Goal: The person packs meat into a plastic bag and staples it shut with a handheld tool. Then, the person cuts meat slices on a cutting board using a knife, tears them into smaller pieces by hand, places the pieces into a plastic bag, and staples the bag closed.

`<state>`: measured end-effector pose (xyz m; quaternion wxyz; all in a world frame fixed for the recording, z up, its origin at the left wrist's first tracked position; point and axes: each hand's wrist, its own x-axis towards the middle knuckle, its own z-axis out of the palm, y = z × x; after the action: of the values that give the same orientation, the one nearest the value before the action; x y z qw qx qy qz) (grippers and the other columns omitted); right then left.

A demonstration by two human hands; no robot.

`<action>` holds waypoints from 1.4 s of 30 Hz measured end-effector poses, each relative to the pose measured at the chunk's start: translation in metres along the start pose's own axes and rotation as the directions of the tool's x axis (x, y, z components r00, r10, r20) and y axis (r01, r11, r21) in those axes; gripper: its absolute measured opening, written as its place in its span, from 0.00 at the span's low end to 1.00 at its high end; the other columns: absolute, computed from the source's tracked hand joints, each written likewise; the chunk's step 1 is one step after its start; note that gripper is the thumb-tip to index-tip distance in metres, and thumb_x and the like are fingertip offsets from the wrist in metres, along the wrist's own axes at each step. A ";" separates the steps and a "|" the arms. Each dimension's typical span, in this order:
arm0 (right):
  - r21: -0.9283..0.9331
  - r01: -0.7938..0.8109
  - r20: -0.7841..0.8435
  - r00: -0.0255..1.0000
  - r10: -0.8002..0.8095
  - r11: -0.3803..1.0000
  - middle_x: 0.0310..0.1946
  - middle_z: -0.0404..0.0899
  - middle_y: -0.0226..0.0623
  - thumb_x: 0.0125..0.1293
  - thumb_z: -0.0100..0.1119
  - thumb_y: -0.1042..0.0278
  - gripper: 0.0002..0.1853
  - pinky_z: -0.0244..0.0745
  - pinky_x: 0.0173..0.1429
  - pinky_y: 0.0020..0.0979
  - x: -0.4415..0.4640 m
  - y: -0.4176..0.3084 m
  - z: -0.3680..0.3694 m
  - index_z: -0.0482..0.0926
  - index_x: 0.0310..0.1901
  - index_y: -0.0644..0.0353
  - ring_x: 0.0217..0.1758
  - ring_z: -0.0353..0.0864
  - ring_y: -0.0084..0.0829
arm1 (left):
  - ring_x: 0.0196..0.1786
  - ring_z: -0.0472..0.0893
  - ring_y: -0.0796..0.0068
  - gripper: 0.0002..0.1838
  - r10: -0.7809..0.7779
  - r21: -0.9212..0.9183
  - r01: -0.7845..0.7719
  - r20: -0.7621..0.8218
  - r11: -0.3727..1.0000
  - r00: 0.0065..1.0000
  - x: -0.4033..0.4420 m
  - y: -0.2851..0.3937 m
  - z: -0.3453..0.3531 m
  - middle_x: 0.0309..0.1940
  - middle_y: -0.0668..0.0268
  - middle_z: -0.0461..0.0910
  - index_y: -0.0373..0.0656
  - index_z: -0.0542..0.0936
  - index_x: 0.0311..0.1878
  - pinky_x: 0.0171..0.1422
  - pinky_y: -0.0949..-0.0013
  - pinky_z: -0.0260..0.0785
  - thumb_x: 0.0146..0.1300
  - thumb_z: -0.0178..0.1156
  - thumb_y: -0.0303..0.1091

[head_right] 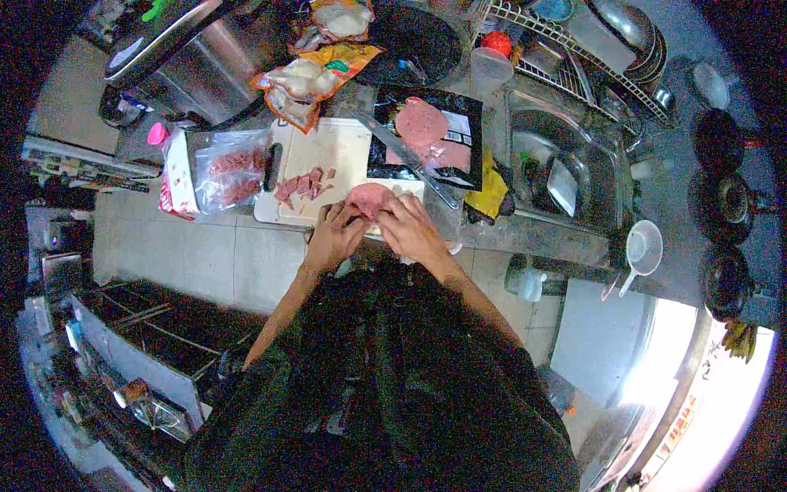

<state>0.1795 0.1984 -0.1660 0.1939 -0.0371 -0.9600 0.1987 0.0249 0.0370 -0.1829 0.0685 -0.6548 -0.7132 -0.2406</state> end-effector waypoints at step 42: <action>0.091 0.049 0.004 0.999 -0.050 0.995 0.49 0.76 0.37 0.62 0.66 0.66 0.08 0.68 0.61 0.46 0.012 0.010 -0.001 0.81 0.42 0.55 0.55 0.73 0.44 | 0.61 0.75 0.54 0.12 -0.086 -0.114 0.089 0.029 0.989 0.996 0.010 -0.006 0.002 0.51 0.60 0.79 0.48 0.83 0.50 0.61 0.51 0.66 0.65 0.63 0.39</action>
<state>0.1686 0.2100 -0.1649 0.1973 -0.0038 -0.9511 0.2376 0.0184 0.0466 -0.1817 0.0113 -0.6286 -0.7269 -0.2764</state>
